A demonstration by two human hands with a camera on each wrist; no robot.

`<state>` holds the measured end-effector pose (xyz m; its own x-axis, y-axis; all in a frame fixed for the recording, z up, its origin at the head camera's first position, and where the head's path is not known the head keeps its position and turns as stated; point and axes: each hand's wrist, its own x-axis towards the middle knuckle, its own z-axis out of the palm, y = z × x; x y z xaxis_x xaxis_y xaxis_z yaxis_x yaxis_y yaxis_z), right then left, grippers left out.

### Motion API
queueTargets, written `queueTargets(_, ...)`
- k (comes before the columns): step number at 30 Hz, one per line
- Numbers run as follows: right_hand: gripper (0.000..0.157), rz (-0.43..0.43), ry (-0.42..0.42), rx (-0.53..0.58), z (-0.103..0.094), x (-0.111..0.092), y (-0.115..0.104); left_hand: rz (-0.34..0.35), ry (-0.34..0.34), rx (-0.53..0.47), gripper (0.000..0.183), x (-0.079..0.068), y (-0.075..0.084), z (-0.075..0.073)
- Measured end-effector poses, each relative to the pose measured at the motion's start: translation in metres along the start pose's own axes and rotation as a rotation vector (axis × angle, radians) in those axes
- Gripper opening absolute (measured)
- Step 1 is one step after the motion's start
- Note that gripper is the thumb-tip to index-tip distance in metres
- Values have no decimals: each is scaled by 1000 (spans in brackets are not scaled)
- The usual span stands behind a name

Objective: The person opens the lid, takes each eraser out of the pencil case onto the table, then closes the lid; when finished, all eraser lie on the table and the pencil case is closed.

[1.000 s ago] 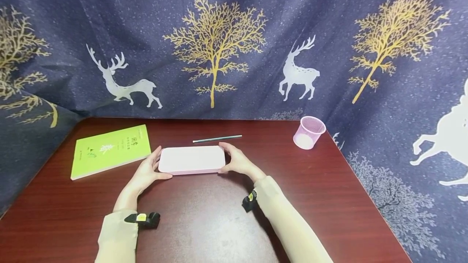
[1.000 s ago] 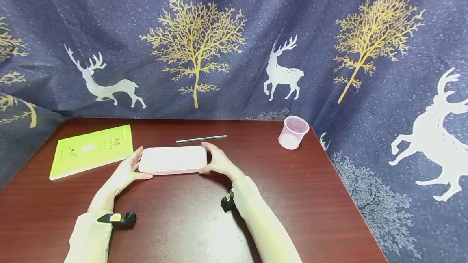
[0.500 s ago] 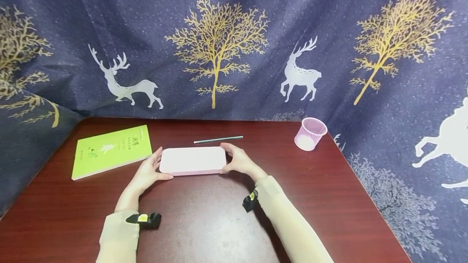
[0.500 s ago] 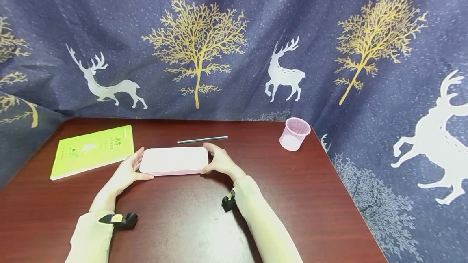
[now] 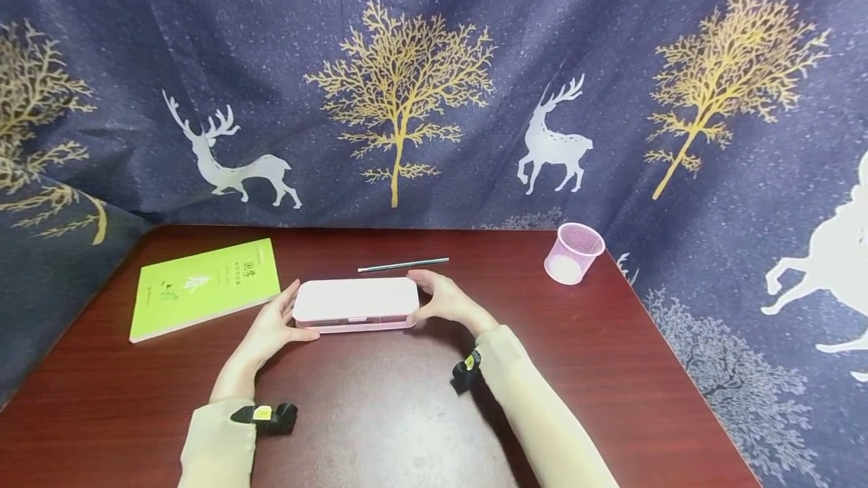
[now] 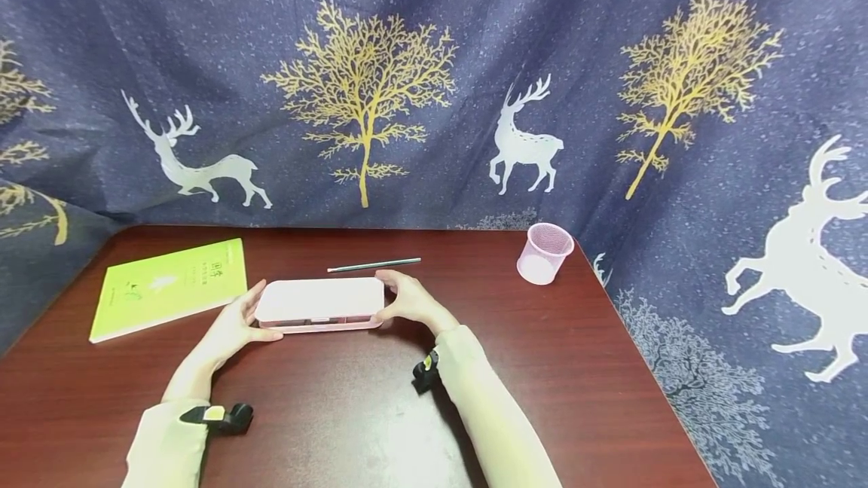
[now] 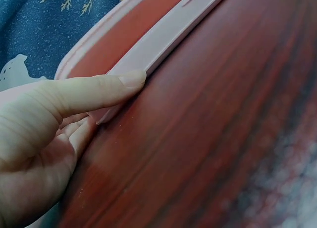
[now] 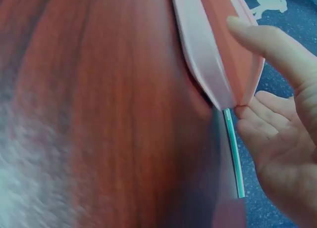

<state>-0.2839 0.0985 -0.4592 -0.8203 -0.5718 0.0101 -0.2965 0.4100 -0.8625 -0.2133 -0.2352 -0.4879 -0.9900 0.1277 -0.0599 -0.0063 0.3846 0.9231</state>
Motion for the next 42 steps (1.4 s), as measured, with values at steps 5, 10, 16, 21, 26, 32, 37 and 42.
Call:
queueTargets(5,81,-4,-23,3,-7,0,-2,0,-13,0,113,-1,0,1)
queueTargets(10,69,5,-2,30,-7,1,-2,3,-13,4,114,-3,0,2)
queueTargets(16,52,16,75,17,-6,3,-3,33,-8,-31,113,-1,0,1)
queueTargets(21,46,15,125,-43,-5,6,-3,38,-6,-47,113,0,-1,0)
queueTargets(26,39,-24,171,-102,-4,8,-4,39,-16,-109,115,-1,-2,-2)
queueTargets(32,35,-33,224,-118,-2,10,-4,44,-21,-154,115,-1,0,-3)
queueTargets(37,35,-42,243,-148,-2,11,-5,34,-14,-141,115,-2,1,-2)
queueTargets(42,32,-36,267,-157,-2,11,-3,37,-11,-98,117,0,0,0)
